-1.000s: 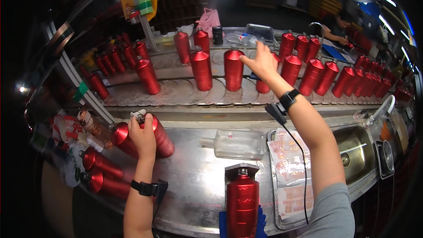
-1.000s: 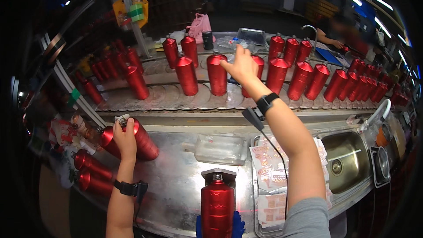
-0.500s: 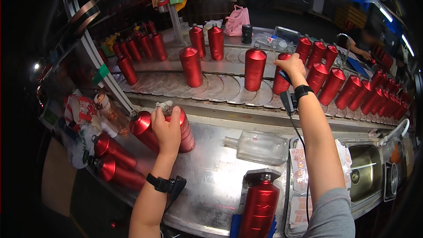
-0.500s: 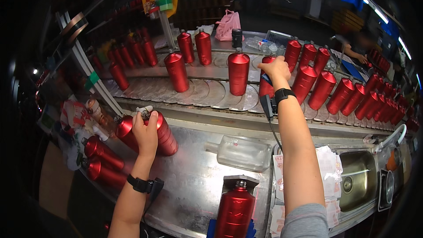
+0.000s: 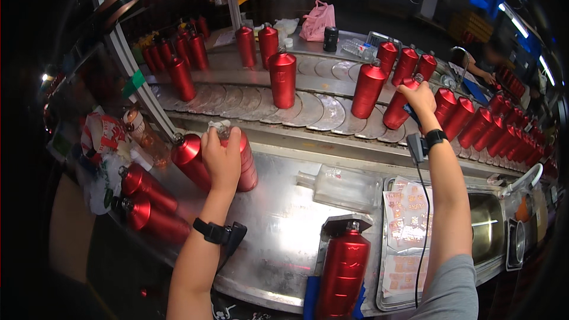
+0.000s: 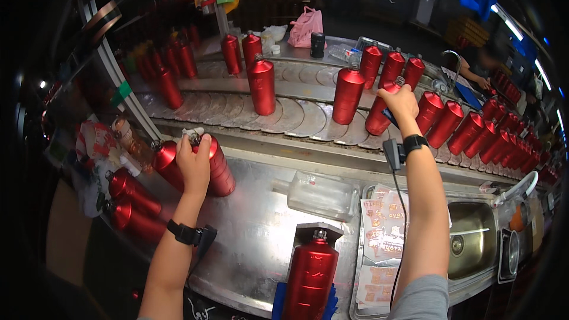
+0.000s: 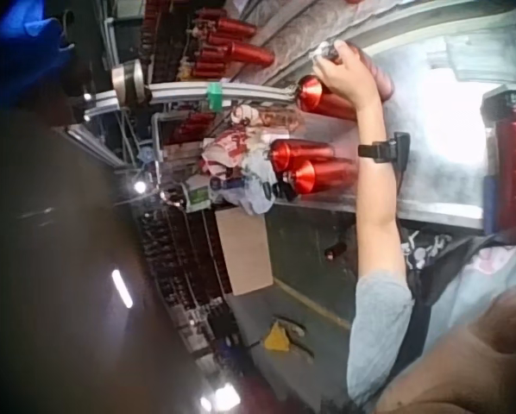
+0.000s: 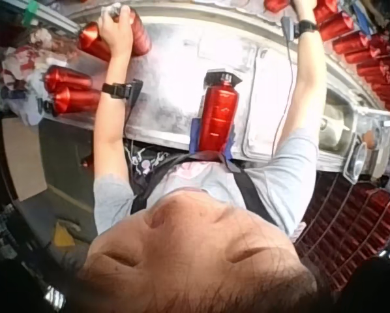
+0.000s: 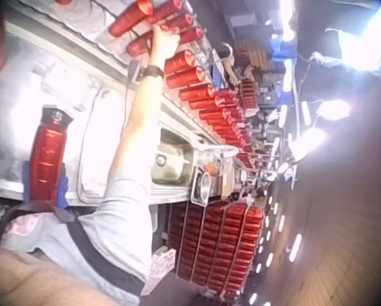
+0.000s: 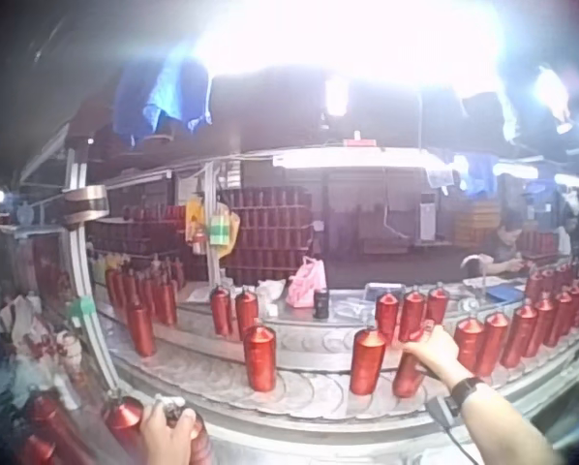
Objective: Applying and wiping adhesive labels onto red metal liquor bottles on a conveyor line.
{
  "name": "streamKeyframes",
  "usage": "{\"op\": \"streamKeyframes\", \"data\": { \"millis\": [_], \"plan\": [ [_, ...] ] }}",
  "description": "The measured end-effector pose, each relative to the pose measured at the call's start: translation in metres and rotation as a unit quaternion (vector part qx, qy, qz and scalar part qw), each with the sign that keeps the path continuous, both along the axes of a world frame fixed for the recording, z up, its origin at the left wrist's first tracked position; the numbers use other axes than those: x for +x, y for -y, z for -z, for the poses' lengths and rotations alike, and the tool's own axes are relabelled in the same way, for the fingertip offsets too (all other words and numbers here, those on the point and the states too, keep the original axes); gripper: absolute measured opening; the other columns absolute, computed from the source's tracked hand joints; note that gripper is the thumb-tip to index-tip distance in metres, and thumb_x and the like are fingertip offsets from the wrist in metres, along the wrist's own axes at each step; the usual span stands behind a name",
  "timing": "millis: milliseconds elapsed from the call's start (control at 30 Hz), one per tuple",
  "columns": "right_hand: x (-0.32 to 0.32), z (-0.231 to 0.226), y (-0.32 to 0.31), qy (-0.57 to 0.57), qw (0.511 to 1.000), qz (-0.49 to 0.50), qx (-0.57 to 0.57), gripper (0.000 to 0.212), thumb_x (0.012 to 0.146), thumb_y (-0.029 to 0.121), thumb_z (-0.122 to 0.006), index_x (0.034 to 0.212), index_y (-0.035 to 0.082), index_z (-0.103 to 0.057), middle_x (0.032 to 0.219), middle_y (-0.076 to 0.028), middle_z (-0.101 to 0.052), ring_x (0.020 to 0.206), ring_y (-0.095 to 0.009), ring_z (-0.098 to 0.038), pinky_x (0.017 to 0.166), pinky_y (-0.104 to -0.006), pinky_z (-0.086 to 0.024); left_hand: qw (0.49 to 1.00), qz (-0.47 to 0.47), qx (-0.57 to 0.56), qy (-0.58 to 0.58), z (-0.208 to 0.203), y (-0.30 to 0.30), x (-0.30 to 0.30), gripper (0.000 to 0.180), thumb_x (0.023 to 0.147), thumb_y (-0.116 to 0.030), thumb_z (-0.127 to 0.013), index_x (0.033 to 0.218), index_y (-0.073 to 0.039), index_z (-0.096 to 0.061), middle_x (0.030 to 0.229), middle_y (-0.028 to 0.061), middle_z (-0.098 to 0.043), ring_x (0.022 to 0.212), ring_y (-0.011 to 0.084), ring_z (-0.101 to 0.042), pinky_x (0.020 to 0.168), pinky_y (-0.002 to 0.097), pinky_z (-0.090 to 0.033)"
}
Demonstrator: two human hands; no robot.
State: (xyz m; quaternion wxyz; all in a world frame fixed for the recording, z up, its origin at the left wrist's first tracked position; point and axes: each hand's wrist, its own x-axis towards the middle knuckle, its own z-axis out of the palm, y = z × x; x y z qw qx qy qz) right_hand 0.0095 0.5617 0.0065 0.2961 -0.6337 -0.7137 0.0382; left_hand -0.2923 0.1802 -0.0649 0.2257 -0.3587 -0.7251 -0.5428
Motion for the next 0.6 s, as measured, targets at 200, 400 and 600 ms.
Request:
{"op": "streamKeyframes", "data": {
  "millis": [200,400,600],
  "plan": [
    [0.009,-0.014,0.096,0.031,0.988,-0.146,0.034,0.079,0.064,0.057,-0.074,0.111,-0.004,-0.056,0.106,-0.026,-0.067,0.101,-0.039,-0.066,0.087,-0.0448,-0.05,0.999,-0.007,-0.025,0.023,0.012,0.017,0.0,0.038,0.088,-0.03,-0.067,0.099,0.005,-0.059,0.096,0.0223,-0.058,0.09,0.0413,-0.058,0.079,0.0454,-0.047],
    [-0.043,-0.047,0.183,0.012,0.933,-0.359,-0.02,0.084,0.06,0.064,-0.078,0.1,-0.007,-0.058,0.095,-0.025,-0.067,0.092,-0.035,-0.068,0.08,-0.0413,-0.052,0.997,0.05,-0.045,0.026,-0.003,0.034,0.007,0.034,0.087,-0.029,-0.07,0.096,0.003,-0.06,0.091,0.0196,-0.058,0.085,0.0376,-0.058,0.077,0.0434,-0.047],
    [-0.125,-0.039,0.238,0.035,0.867,-0.496,-0.048,0.09,0.057,0.063,-0.079,0.108,-0.007,-0.056,0.099,-0.025,-0.067,0.095,-0.038,-0.067,0.083,-0.0436,-0.053,0.994,0.1,-0.027,0.045,-0.015,0.059,0.032,0.029,0.087,-0.022,-0.071,0.1,0.003,-0.063,0.094,0.0179,-0.061,0.086,0.0333,-0.061,0.078,0.0398,-0.049]
  ]
}}
